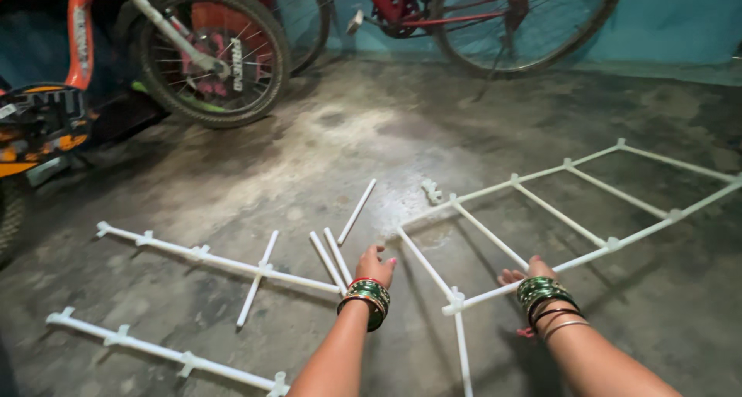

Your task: The person assembles a white plastic frame by connecting rods and joints on the floor. They pick up individual rods, insert them into connectors, and build a ladder-like structure.

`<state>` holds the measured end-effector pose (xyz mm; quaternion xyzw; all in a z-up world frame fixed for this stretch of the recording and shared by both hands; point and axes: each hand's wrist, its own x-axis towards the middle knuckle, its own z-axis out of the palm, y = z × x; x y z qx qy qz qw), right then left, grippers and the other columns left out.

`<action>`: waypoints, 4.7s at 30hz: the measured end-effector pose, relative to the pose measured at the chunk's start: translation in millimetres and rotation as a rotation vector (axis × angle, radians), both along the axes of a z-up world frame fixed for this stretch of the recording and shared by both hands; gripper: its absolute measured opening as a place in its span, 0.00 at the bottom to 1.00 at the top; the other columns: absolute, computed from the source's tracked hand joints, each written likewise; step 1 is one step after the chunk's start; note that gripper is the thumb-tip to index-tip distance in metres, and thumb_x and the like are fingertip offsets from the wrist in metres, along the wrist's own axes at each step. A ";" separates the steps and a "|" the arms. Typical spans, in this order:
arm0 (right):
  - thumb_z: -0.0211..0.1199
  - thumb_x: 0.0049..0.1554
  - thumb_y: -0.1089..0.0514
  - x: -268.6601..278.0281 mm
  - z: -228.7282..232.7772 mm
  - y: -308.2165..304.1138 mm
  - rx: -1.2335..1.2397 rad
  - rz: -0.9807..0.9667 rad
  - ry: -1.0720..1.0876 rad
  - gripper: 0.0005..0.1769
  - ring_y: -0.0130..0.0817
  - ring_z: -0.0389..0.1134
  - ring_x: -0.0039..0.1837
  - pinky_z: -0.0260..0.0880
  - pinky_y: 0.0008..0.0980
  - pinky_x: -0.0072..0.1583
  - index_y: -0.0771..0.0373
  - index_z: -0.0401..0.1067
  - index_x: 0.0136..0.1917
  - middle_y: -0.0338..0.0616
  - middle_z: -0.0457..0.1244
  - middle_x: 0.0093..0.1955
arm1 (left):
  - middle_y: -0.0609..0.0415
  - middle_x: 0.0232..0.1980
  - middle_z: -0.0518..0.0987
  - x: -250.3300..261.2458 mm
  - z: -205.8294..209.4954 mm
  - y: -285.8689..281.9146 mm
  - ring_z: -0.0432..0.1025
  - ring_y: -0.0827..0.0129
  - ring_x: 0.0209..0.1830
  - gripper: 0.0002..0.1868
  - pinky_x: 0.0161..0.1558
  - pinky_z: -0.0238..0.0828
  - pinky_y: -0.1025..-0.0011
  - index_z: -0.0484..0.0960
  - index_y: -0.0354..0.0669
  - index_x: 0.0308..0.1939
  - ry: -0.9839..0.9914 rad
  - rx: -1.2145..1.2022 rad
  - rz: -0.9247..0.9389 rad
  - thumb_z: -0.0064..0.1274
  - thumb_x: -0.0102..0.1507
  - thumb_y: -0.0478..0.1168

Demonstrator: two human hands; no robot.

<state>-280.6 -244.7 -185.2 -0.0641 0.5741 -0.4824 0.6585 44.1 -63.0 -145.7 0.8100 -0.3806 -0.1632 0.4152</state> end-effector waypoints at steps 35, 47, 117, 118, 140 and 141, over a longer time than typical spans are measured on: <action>0.57 0.63 0.46 207.9 106.5 252.9 -0.230 1.088 0.305 0.32 0.60 0.61 0.74 0.71 0.59 0.63 0.64 0.60 0.74 0.67 0.56 0.74 | 0.45 0.46 0.86 132.8 53.3 317.8 0.80 0.56 0.48 0.23 0.54 0.76 0.61 0.80 0.46 0.55 -0.029 0.078 0.174 0.63 0.59 0.49; 0.68 0.55 0.49 257.2 29.2 321.1 -0.385 1.480 0.531 0.22 0.44 0.71 0.61 0.76 0.51 0.58 0.57 0.75 0.61 0.47 0.68 0.58 | 0.47 0.50 0.85 134.7 -66.0 394.2 0.80 0.59 0.50 0.24 0.55 0.76 0.62 0.79 0.47 0.57 0.157 -0.019 0.244 0.63 0.59 0.50; 0.70 0.53 0.65 264.7 78.4 373.7 -1.319 0.688 0.797 0.24 0.43 0.70 0.63 0.74 0.34 0.61 0.63 0.74 0.64 0.51 0.59 0.67 | 0.46 0.61 0.72 101.7 -18.9 412.3 0.67 0.48 0.63 0.20 0.57 0.71 0.54 0.80 0.48 0.57 -0.286 0.349 0.276 0.61 0.60 0.41; 0.70 0.53 0.65 264.9 76.1 370.0 -1.290 0.703 0.771 0.24 0.43 0.70 0.64 0.72 0.34 0.63 0.65 0.74 0.64 0.51 0.60 0.66 | 0.46 0.61 0.73 103.8 -22.5 410.1 0.67 0.47 0.62 0.20 0.57 0.71 0.54 0.81 0.48 0.56 -0.253 0.310 0.312 0.61 0.60 0.40; 0.64 0.58 0.56 302.6 27.4 352.9 -0.866 1.244 0.262 0.23 0.36 0.68 0.67 0.68 0.37 0.67 0.61 0.73 0.67 0.48 0.67 0.68 | 0.54 0.28 0.81 125.0 -53.2 369.5 0.77 0.69 0.28 0.08 0.35 0.74 0.67 0.82 0.43 0.41 0.276 -0.143 0.386 0.57 0.65 0.43; 0.64 0.57 0.54 301.8 21.2 344.1 -0.929 1.260 0.507 0.24 0.40 0.70 0.64 0.68 0.37 0.67 0.59 0.74 0.66 0.46 0.65 0.71 | 0.53 0.29 0.82 128.6 -57.7 370.6 0.77 0.67 0.29 0.08 0.36 0.74 0.66 0.82 0.43 0.41 0.300 -0.146 0.417 0.57 0.65 0.42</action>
